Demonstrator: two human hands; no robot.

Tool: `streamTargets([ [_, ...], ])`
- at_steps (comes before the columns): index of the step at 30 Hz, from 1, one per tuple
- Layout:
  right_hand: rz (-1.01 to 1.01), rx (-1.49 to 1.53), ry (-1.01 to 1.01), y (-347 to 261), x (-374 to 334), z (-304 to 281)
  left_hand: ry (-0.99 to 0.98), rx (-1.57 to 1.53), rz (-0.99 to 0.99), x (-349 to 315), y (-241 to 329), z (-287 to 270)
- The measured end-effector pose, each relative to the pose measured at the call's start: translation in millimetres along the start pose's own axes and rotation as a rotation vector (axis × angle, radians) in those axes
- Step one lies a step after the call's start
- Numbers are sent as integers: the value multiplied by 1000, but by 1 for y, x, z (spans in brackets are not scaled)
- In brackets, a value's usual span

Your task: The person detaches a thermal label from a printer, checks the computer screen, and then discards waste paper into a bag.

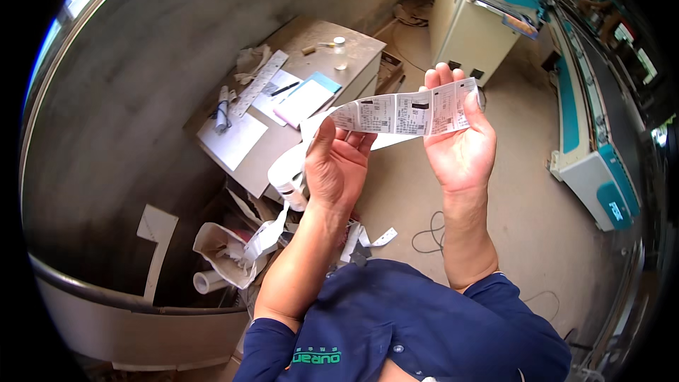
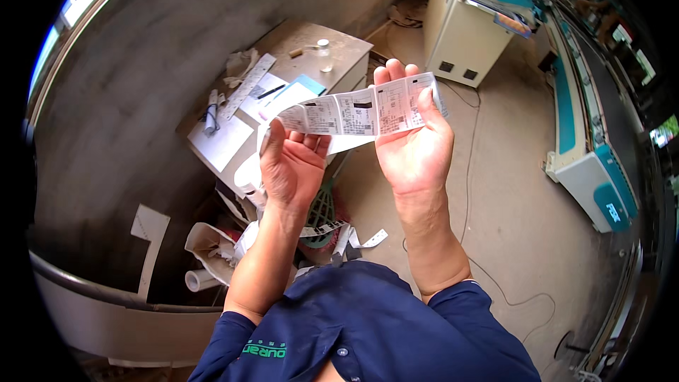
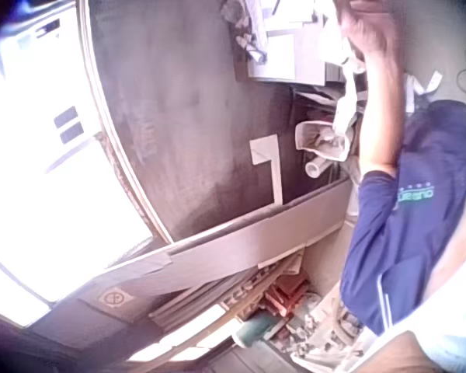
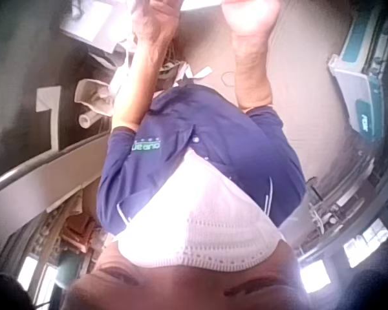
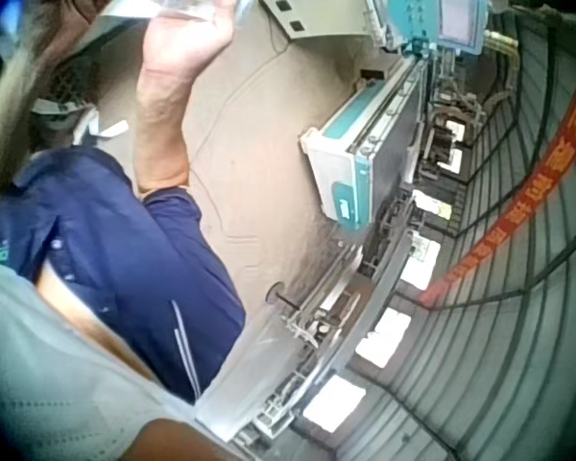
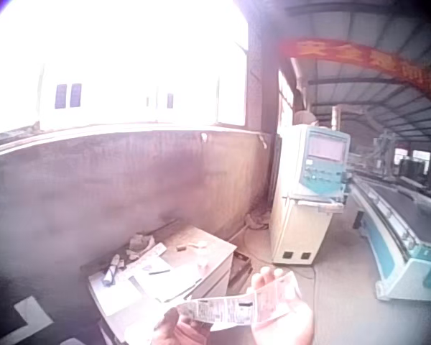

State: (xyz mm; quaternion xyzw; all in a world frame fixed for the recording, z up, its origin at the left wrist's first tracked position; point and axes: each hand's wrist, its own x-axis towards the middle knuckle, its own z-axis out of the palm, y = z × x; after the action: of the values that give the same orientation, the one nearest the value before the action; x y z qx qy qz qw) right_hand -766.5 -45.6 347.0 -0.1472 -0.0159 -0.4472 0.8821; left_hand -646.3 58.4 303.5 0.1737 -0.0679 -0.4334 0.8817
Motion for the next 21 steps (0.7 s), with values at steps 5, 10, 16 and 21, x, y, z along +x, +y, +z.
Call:
streamTargets([
  [5,-83,-87,149,-7,-21,-12,-127,40,49,4,8,-8],
  [10,-65,-49,167,-2,-30,-15,-112,227,100,10,19,1],
  [16,-49,-20,160,1,-26,-12,-317,173,40,5,32,3],
  [21,-40,-18,114,-7,-22,-12,-371,115,34,6,30,5],
])
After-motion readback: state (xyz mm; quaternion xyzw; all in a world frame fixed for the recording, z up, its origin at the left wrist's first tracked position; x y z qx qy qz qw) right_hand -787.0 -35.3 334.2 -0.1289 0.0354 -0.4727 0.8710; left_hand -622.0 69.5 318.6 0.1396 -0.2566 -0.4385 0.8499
